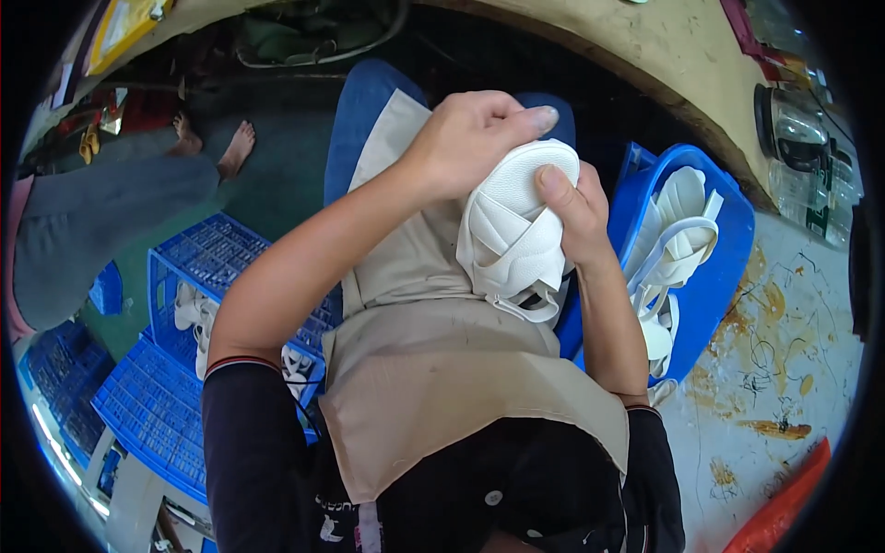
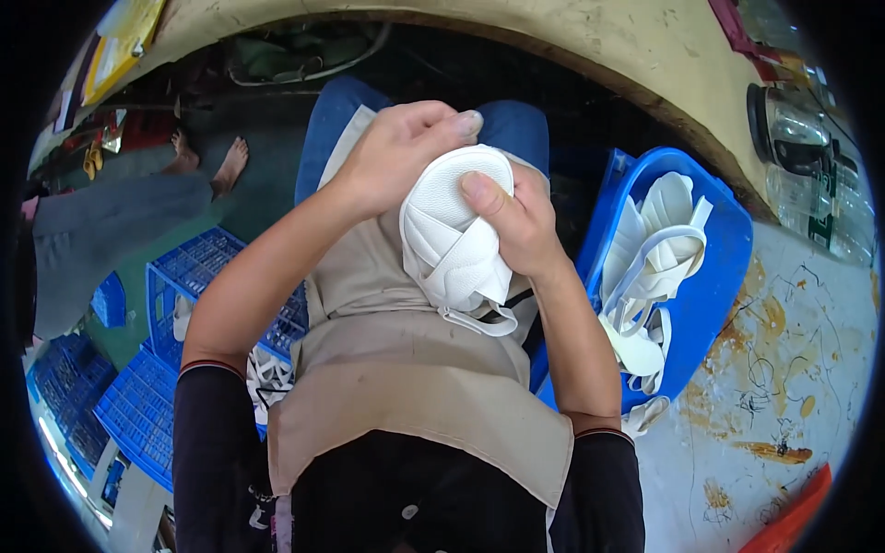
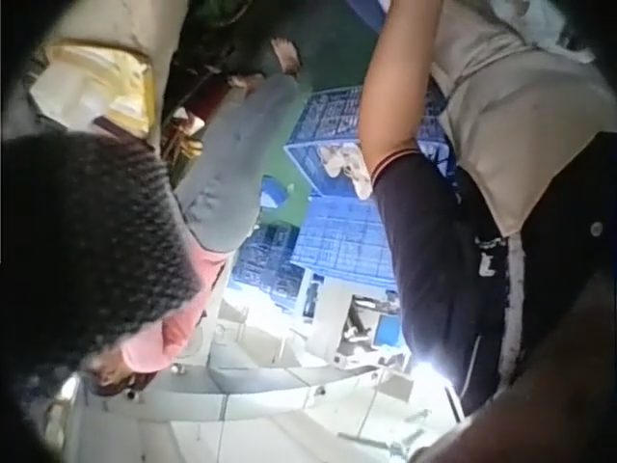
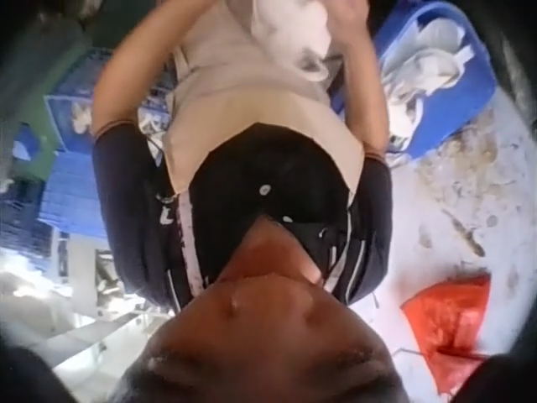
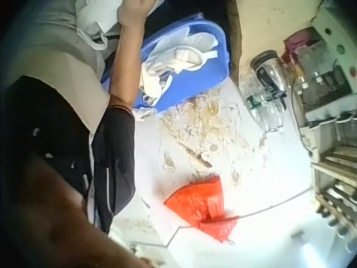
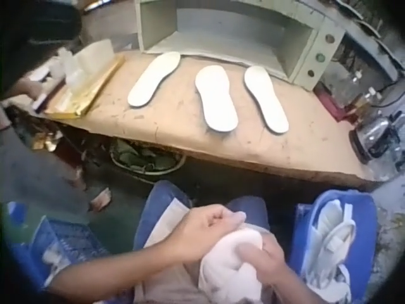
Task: Assembling white sandals by manually fitting the upper straps onto the insoles at a workbench.
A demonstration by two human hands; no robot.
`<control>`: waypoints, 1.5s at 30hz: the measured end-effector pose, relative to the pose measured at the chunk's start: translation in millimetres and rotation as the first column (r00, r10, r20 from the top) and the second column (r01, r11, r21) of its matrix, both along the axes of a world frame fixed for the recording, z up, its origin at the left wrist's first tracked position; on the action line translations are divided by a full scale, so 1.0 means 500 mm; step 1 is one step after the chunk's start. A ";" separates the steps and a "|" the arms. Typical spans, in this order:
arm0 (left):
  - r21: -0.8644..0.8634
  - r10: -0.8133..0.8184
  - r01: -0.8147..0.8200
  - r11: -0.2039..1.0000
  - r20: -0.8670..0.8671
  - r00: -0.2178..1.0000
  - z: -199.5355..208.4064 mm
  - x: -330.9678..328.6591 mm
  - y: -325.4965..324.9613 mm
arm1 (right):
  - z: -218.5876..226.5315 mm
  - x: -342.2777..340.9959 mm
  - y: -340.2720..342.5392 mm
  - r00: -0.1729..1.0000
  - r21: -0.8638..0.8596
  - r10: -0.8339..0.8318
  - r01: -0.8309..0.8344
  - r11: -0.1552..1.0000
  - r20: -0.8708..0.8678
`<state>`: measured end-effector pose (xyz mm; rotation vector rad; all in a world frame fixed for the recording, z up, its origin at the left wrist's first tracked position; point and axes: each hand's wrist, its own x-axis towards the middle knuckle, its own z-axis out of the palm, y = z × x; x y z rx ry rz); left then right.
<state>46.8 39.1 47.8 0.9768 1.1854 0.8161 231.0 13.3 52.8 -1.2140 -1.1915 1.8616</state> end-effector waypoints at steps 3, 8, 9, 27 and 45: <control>0.026 0.044 -0.042 0.999 -0.088 0.995 0.003 -0.009 -0.030 | -0.005 0.000 -0.010 1.000 -0.006 -0.004 0.004 1.000 0.027; 0.098 0.081 -0.075 0.992 -0.057 0.995 -0.016 -0.019 -0.021 | 0.003 0.002 0.000 1.000 -0.013 0.001 0.000 1.000 0.028; 0.121 0.072 -0.072 0.990 0.002 0.997 -0.023 -0.022 -0.011 | 0.007 0.004 0.006 1.000 -0.013 0.001 -0.001 1.000 0.016; 0.026 0.101 -0.102 0.994 0.043 0.994 -0.074 0.066 -0.030 | -0.035 0.058 -0.009 0.979 -0.154 -0.195 0.203 0.967 0.064; -0.032 0.051 -0.050 0.998 0.013 0.999 -0.087 0.096 -0.096 | -0.050 0.128 -0.051 0.956 -0.320 -0.294 0.272 0.907 -0.020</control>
